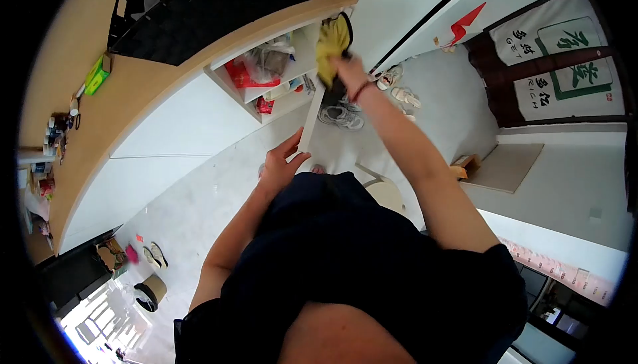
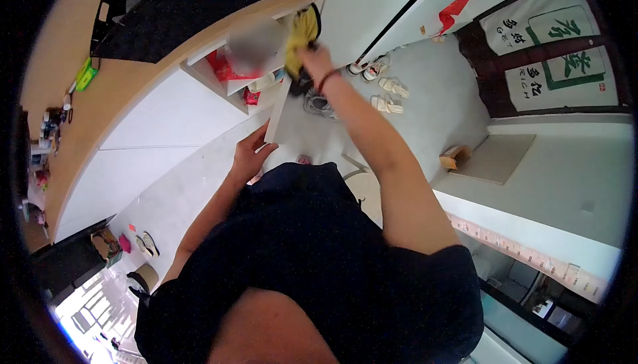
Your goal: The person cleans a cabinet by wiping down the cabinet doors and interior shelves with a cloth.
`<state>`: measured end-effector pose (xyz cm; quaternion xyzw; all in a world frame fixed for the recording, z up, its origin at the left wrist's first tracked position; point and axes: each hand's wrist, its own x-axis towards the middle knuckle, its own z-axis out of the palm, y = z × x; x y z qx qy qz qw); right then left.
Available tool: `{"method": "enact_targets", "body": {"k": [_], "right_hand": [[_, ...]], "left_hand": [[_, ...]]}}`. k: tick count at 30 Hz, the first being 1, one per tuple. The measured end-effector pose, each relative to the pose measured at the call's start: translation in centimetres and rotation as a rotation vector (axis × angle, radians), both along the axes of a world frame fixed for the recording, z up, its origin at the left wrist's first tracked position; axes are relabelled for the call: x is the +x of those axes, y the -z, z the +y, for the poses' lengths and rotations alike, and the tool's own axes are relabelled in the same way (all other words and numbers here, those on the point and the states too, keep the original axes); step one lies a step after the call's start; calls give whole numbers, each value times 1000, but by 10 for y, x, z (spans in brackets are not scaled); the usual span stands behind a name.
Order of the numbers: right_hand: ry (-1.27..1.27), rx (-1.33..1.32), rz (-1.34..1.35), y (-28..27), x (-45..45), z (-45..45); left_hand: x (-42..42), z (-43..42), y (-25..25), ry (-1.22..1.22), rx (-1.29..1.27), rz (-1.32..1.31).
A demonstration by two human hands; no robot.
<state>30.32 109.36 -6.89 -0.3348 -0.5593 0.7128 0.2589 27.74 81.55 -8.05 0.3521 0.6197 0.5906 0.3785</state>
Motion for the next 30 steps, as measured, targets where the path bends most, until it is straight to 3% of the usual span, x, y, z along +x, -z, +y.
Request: {"method": "enact_targets", "body": {"k": [3, 4, 5, 7, 10, 11, 12, 14, 16, 17, 18, 20, 21, 24, 25, 28, 30], "right_hand": [[-234, 83, -186, -28, 51, -100], [-298, 58, -183, -6, 65, -121], [-365, 193, -150, -13, 76, -138], [-489, 315, -229, -25, 86, -141], [-744, 461, -330, -77, 91, -115], [-697, 409, -221, -83, 93, -109], [-692, 350, -226, -79, 92, -97], [-436, 22, -63, -94, 86, -93], [-303, -419, 246, -92, 66, -95], [-307, -138, 204, -90, 57, -99], [-356, 323, 176, -79, 48, -103], [-426, 1103, 28, -68, 42, -106], [-416, 1308, -85, -77, 49, -111], [-466, 1306, -423, -79, 55, -101], [-448, 1260, -484, -75, 52, -95], [-323, 695, -235, -67, 24, -69], [-198, -188, 145, -81, 0, -75]], "left_hand": [[1, -5, 13, -61, -104, 108], [0, -4, 10, -31, -94, 103], [-3, -4, 3, 1, -87, 100], [-3, -3, 6, -34, -30, 24], [-31, -15, -2, 94, -259, -32], [-47, -21, -2, 66, -392, -56], [-63, -28, 22, -84, -303, 2], [-55, -10, -28, -250, -59, -46], [-29, 18, -45, -204, 66, -87], [-20, 27, -39, -102, -7, 39], [-13, 32, -29, 2, -85, 163], [1, 35, -16, -65, -10, 229], [-3, 35, 5, 9, -42, 27], [10, 40, -34, 124, -172, 23], [17, 41, -37, 152, -180, -7], [31, 50, -30, 254, -214, -72], [36, 52, -20, 276, -142, -132]]}}
